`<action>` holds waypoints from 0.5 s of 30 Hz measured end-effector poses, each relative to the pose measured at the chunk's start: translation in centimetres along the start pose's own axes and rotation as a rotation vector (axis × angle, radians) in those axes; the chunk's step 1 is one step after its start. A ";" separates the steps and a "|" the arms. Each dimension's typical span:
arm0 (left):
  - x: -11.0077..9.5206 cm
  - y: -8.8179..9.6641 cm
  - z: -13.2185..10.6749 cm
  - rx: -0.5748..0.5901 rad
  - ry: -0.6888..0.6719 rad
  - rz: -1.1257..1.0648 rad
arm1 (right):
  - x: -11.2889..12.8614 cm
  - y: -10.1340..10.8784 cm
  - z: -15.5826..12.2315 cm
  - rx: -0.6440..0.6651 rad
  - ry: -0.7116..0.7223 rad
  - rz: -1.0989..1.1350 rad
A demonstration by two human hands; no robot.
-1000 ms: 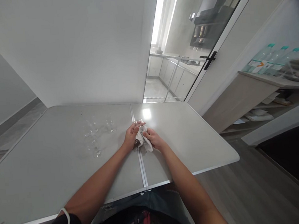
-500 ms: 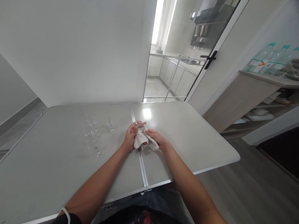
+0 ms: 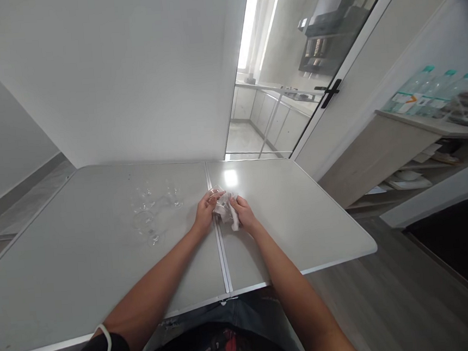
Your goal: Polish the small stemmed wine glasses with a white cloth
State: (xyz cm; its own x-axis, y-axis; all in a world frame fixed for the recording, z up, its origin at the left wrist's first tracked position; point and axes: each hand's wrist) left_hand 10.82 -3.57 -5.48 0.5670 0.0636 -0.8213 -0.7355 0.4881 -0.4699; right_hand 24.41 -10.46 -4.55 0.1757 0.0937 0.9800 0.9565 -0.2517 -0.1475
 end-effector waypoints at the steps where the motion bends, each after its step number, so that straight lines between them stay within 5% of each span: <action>1: 0.0 0.0 0.0 -0.014 0.020 0.004 | -0.1 -0.2 -0.1 -0.025 0.060 -0.029; 9: -0.3 -0.4 -0.9 0.062 0.158 0.015 | 1.4 -1.4 -1.6 0.035 0.471 -0.504; 15: -0.8 -1.1 -1.4 0.310 0.169 0.010 | 2.4 -1.1 -1.5 -0.104 0.420 -0.354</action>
State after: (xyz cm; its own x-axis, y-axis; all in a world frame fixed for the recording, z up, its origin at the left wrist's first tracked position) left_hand 10.63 -5.37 -4.75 0.4714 -0.0625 -0.8797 -0.5787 0.7308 -0.3620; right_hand 23.47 -11.41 -1.87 -0.2805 -0.1965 0.9395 0.9084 -0.3704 0.1938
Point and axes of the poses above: each hand's wrist, its own z-axis towards the middle knuckle, its own y-axis out of the back of the hand, x = y × z, and after that the axes turned 11 degrees about -y, right-handed
